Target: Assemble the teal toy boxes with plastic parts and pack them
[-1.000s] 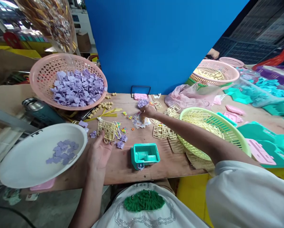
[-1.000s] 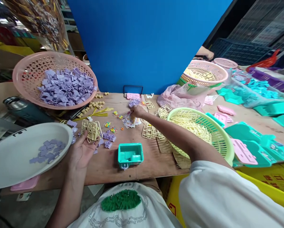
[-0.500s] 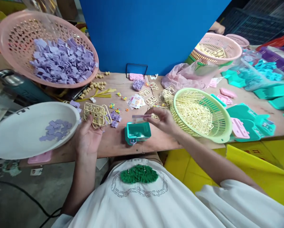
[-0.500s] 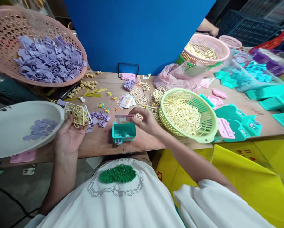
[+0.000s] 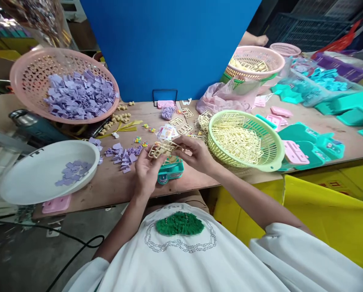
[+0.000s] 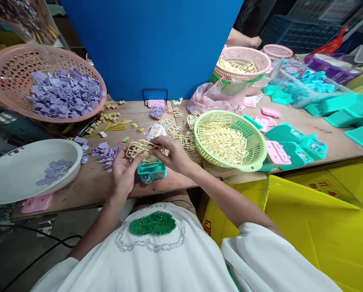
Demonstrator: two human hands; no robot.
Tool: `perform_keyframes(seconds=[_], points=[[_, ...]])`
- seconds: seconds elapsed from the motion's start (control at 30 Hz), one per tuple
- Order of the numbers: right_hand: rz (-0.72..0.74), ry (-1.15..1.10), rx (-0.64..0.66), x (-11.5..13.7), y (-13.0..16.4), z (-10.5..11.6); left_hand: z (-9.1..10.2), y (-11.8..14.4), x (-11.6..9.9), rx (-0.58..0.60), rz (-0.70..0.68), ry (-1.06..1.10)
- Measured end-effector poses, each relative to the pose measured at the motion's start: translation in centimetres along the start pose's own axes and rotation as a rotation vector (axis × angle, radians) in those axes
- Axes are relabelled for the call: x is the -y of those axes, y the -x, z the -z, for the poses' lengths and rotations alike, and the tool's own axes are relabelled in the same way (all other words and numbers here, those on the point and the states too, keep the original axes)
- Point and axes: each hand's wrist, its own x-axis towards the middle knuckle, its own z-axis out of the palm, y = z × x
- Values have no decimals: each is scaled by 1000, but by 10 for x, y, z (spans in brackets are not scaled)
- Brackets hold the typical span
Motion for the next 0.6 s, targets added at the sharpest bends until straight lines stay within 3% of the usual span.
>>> perform_keyframes(seconds=[0.17,0.27,0.43,0.5,0.6], points=[[159,131,20,-23,17,-6,25,-1,-1,80,-117,-482],[161,127,16,-33,24,-17,30,-1,-1,79,-143,-552],[38,65,-162,-43,31,-32,37,-2,9,102,-139,-469],[27,35,-137,-48,35,-33,46,-4,17,156,-153,-516],[67,77,-76,-55,38,-31,63,-8,32,316,-261,-792]])
